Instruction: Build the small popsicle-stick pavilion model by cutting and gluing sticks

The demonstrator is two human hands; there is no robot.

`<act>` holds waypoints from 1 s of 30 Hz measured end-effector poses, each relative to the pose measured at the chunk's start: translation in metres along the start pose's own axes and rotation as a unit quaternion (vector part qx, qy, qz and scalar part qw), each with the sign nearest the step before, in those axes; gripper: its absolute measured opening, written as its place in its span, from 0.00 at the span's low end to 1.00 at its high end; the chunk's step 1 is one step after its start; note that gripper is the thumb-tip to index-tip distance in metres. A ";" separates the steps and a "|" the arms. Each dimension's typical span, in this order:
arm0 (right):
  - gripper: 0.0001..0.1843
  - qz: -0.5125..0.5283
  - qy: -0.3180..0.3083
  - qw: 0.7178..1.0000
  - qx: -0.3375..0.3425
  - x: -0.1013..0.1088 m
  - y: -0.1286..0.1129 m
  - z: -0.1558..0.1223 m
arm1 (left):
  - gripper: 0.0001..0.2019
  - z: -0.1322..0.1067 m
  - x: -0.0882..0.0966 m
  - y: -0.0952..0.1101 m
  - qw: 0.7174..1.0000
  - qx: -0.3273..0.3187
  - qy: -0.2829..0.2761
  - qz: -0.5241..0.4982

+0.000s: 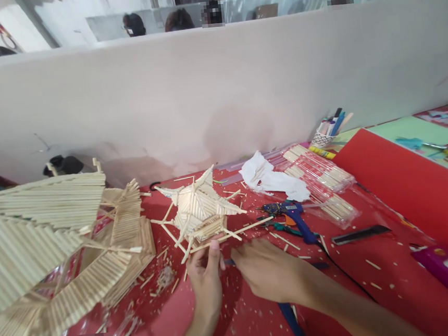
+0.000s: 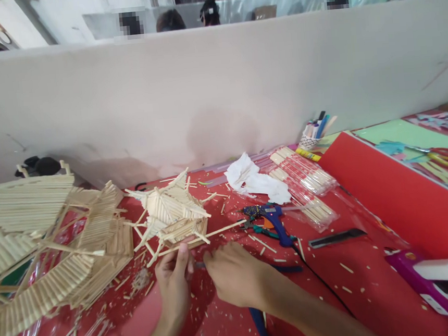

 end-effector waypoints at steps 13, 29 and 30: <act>0.16 -0.004 -0.006 1.000 0.014 0.003 0.006 0.008 | 0.24 0.000 -0.001 0.002 1.000 0.009 -0.002 -0.005; 0.15 0.017 -0.023 0.990 0.138 -0.011 -0.019 0.004 | 0.27 0.000 -0.001 0.001 1.000 0.019 0.007 0.009; 0.15 0.013 -0.023 0.991 0.130 -0.011 -0.019 0.004 | 0.26 0.000 -0.001 0.001 1.000 0.021 0.008 0.008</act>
Point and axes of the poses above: each hand's wrist, its own z-axis towards the middle knuckle, its own x-axis out of the back of the hand, y = z × x, the point moved 7 cm from there along z, towards the middle knuckle, and after that the axes turned 15 degrees about y, right-handed, at the moved point
